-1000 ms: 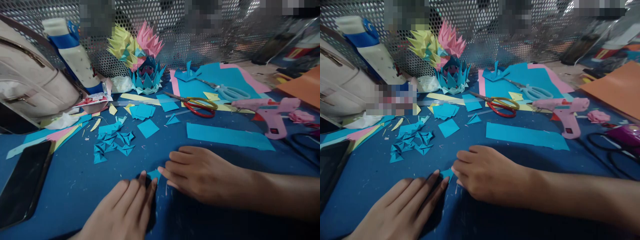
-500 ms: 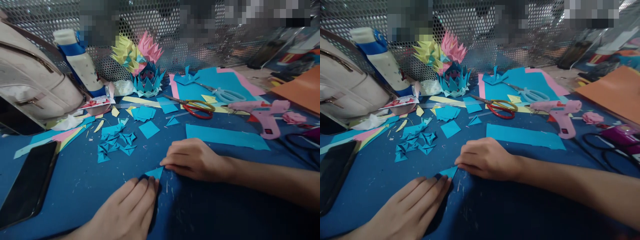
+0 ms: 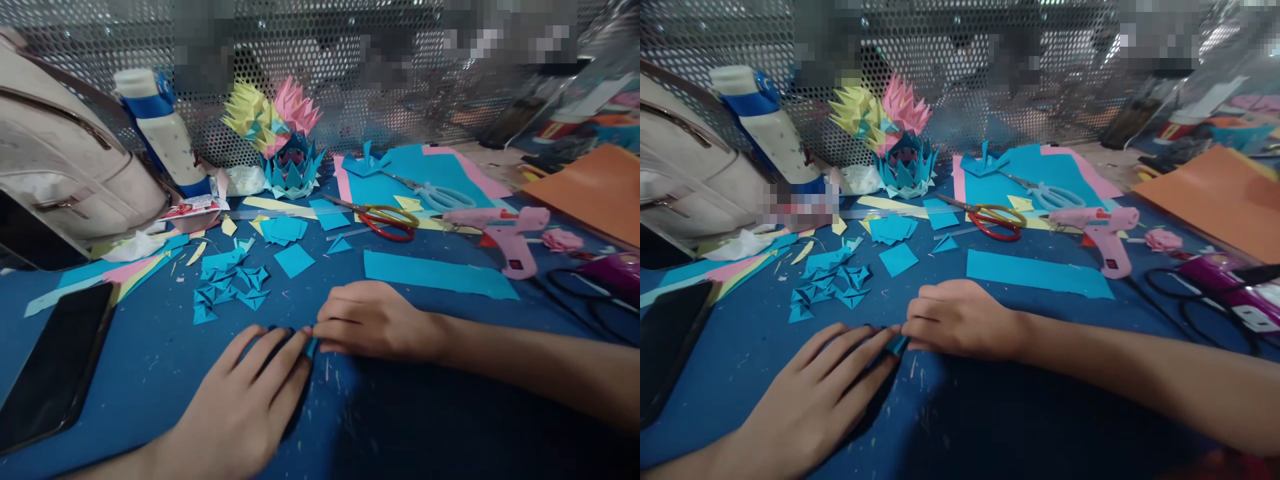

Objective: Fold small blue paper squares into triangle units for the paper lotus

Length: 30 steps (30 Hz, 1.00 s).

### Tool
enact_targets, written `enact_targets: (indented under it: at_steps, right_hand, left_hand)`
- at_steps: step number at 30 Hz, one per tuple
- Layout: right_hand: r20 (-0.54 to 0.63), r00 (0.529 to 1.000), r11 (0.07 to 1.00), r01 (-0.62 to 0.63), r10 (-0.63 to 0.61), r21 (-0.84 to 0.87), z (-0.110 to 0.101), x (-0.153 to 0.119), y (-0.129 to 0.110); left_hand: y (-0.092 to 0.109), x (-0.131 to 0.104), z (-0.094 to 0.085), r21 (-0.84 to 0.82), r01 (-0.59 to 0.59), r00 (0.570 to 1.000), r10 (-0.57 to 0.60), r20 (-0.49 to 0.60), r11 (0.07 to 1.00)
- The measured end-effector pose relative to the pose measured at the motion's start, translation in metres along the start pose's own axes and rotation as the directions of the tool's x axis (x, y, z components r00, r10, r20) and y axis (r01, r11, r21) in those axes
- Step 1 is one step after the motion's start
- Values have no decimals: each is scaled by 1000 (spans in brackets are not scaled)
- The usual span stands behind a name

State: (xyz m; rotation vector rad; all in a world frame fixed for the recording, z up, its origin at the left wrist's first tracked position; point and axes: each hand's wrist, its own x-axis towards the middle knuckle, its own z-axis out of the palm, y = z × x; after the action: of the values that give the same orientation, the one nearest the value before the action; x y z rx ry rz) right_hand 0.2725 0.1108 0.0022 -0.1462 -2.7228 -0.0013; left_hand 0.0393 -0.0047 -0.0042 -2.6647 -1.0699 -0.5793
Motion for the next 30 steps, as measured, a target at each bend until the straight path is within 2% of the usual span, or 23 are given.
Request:
enact_targets:
  at_steps: [3, 6, 9, 12, 15, 20, 24, 30]
  right_hand:
    - [50, 996, 994, -76, 72, 80, 0, 1, 1]
    - [73, 989, 972, -142, 130, 187, -1, 3, 0]
    - [110, 983, 925, -179, 150, 335, -1, 5, 0]
    - [176, 973, 859, -218, 152, 463, -2, 7, -1]
    - [210, 960, 832, -268, 186, 487, -3, 8, -2]
    - [241, 930, 888, -344, 277, 306, -3, 9, -6]
    - [241, 906, 878, -405, 348, 255, -3, 10, -8]
    - [216, 925, 871, -371, 314, 323, 0, 9, -3]
  left_hand:
    - [-3, 2, 2, -75, 52, 998, -51, 25, 996]
    - [-5, 8, -5, -201, 18, 1000, -12, 27, 979]
    - [-8, 12, -13, -351, 0, 999, 13, 34, 936]
    - [-9, 11, -15, -432, 69, 997, -46, 65, 899]
    - [-8, 7, -12, -389, 115, 993, -92, 77, 914]
    - [-6, 4, -9, -229, 0, 1000, 3, 14, 973]
    - [-7, 6, -7, -191, -46, 999, 47, -2, 981]
    - [-9, 5, -7, -142, -90, 996, 91, -4, 986]
